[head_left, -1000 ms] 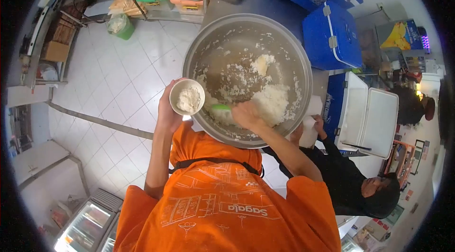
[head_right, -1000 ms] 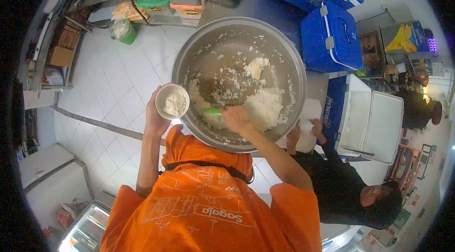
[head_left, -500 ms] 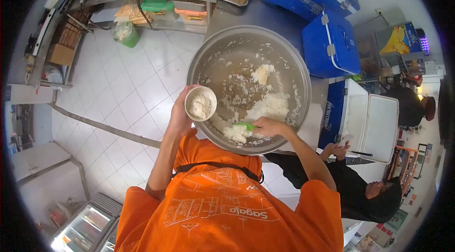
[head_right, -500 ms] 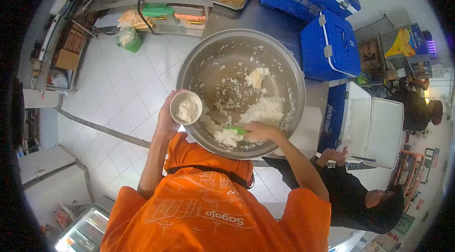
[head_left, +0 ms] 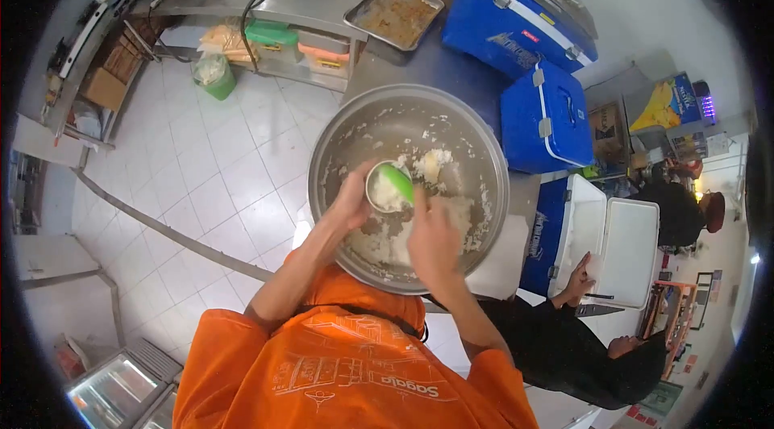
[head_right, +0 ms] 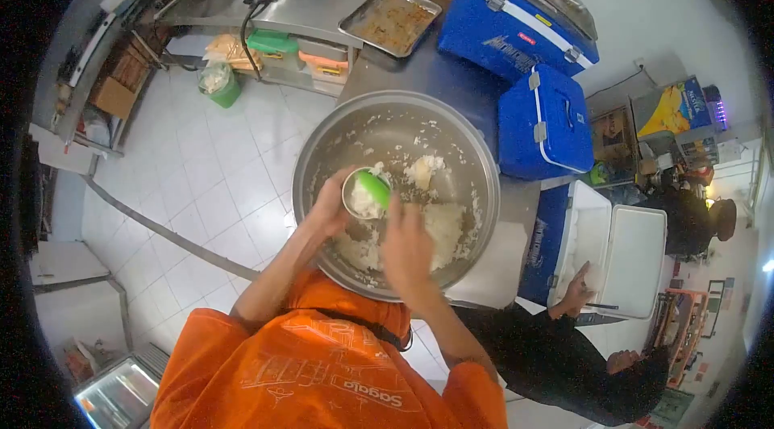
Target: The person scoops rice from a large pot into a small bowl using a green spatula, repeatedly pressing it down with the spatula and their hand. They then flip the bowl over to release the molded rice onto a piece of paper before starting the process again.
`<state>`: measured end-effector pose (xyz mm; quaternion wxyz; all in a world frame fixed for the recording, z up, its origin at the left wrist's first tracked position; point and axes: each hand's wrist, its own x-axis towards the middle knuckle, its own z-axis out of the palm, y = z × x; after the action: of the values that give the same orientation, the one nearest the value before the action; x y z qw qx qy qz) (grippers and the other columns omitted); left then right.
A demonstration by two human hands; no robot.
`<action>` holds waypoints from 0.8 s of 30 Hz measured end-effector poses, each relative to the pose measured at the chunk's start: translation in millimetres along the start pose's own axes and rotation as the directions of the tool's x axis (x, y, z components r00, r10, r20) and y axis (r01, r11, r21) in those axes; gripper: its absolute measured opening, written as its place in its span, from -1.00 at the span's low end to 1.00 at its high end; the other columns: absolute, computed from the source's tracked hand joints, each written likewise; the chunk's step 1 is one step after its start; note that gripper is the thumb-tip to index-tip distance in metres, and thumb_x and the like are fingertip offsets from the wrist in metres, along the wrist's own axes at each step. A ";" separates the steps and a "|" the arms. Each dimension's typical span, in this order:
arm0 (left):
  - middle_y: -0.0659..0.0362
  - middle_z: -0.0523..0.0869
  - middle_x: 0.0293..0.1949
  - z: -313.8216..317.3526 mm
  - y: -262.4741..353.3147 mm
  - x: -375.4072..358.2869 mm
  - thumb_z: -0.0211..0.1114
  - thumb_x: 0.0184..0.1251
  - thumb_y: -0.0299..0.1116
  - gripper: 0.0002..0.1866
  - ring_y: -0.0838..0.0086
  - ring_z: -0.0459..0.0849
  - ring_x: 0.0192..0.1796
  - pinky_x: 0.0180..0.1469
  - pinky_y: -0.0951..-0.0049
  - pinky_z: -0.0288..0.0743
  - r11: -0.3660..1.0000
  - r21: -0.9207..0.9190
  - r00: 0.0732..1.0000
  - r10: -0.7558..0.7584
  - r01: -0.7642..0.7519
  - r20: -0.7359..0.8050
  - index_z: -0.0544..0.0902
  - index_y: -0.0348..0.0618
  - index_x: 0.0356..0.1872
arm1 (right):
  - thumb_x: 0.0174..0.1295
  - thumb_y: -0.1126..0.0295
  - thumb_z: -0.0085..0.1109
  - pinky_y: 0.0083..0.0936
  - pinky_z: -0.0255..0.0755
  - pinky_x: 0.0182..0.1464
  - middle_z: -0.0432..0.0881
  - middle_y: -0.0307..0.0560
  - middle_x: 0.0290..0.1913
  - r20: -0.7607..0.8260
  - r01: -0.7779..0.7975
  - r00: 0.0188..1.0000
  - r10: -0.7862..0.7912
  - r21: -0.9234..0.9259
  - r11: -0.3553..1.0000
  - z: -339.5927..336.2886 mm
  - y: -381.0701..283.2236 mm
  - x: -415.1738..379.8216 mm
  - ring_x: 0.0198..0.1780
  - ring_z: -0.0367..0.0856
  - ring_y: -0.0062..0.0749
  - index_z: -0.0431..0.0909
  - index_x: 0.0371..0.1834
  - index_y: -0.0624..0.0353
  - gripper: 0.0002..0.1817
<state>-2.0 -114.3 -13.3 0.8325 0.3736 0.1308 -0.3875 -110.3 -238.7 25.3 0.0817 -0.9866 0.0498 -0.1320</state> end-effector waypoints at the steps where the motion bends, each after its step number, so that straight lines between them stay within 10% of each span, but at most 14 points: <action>1: 0.10 0.66 0.03 1.0 5.5 0.8 -0.21 0.57 -0.16 -0.58 0.34 0.65 0.10 0.18 0.22 0.55 0.998 -0.053 0.999 -0.041 0.042 0.029 0.52 -0.18 0.13 | 0.31 0.53 -0.03 -0.15 0.46 -0.32 0.57 -0.01 -0.50 -0.014 -0.061 0.998 0.062 0.014 0.998 -15.8 12.3 6.5 -0.36 0.64 -0.09 0.44 0.17 0.15 -0.65; 3: 0.09 0.66 0.03 -16.5 0.0 6.1 -0.21 0.56 -0.18 -0.58 0.33 0.65 0.09 0.19 0.22 0.55 0.997 -0.072 0.998 -0.032 0.036 0.049 0.52 -0.19 0.13 | 0.32 0.54 -0.02 -0.15 0.46 -0.31 0.58 0.02 -0.49 -0.015 -0.123 0.992 0.124 0.036 0.992 -43.8 28.5 12.3 -0.38 0.63 -0.09 0.45 0.18 0.15 -0.64; 5: 0.09 0.66 0.03 -27.3 -5.3 14.6 -0.22 0.55 -0.21 -0.59 0.32 0.65 0.09 0.20 0.23 0.55 0.996 -0.084 0.996 -0.027 0.034 0.084 0.52 -0.20 0.13 | 0.35 0.45 0.02 -0.17 0.46 -0.29 0.61 0.10 -0.42 0.288 -0.299 0.944 0.161 0.539 0.787 -62.9 38.4 18.7 -0.37 0.64 -0.09 0.50 0.11 0.18 -0.72; 12: 0.05 0.68 -0.01 -38.9 -18.1 15.9 -0.18 0.53 -0.21 -0.59 0.31 0.66 0.07 0.12 0.20 0.60 0.995 0.096 1.000 0.024 -0.024 0.008 0.56 -0.22 0.07 | 0.38 0.35 0.03 -0.19 0.43 -0.20 0.59 0.31 -0.43 0.603 -0.428 0.794 0.071 0.472 0.771 13.0 30.8 1.9 -0.38 0.59 0.03 0.55 -0.06 0.30 -0.76; 13: 0.05 0.68 -0.03 -47.7 -18.6 13.4 -0.17 0.53 -0.21 -0.60 0.31 0.67 0.06 0.09 0.20 0.62 0.997 0.077 0.999 -0.002 -0.002 0.053 0.56 -0.22 0.06 | 0.36 0.35 0.06 -0.20 0.43 -0.20 0.62 0.31 -0.38 0.588 -0.336 0.795 -0.147 0.630 0.700 -10.0 46.8 14.5 -0.36 0.60 0.02 0.58 -0.07 0.30 -0.75; 16: 0.08 0.68 -0.09 -41.2 -4.1 -0.4 -0.07 0.51 -0.18 -0.62 0.35 0.68 -0.01 0.03 0.24 0.67 0.995 0.025 0.993 0.089 -0.092 0.078 0.57 -0.24 0.02 | 0.35 0.35 0.08 -0.21 0.45 -0.19 0.64 0.29 -0.35 0.533 -0.371 0.844 0.050 0.515 0.773 -48.7 47.2 38.2 -0.32 0.62 0.09 0.60 -0.05 0.26 -0.75; 20: 0.05 0.69 -0.05 -48.3 2.7 0.6 -0.11 0.49 -0.15 -0.60 0.28 0.71 0.01 0.03 0.25 0.67 0.953 0.166 0.964 0.262 -0.252 -0.040 0.56 -0.21 0.04 | 0.30 0.35 0.10 -0.22 0.48 -0.21 0.67 0.23 -0.36 0.551 -0.271 0.826 -0.121 0.576 0.771 -12.0 47.9 29.1 -0.34 0.64 0.06 0.63 -0.04 0.18 -0.75; 22: 0.05 0.69 -0.06 -46.6 21.5 -20.0 -0.12 0.49 -0.16 -0.60 0.29 0.71 0.01 0.03 0.26 0.67 0.893 0.308 0.929 0.364 -0.328 -0.068 0.56 -0.21 0.03 | 0.24 0.36 0.16 -0.24 0.50 -0.24 0.65 0.15 -0.42 0.427 -0.006 0.898 -0.108 0.257 0.966 -8.3 82.2 27.6 -0.36 0.69 -0.13 0.66 0.02 0.06 -0.71; 24: 0.05 0.69 -0.06 -48.4 37.3 -31.4 -0.14 0.50 -0.16 -0.60 0.30 0.71 0.00 0.03 0.27 0.67 0.805 0.435 0.876 0.477 -0.403 -0.070 0.56 -0.20 0.01 | 0.17 0.44 0.06 -0.12 0.54 -0.18 0.69 0.16 -0.38 0.466 -0.068 0.885 0.008 0.112 0.991 17.8 102.5 15.2 -0.27 0.69 0.04 0.69 -0.14 0.08 -0.75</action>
<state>8.2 -46.4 -11.2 0.7882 0.5915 0.0296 -0.1671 -98.8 -338.6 -5.7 0.1557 -0.9812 0.0398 0.1066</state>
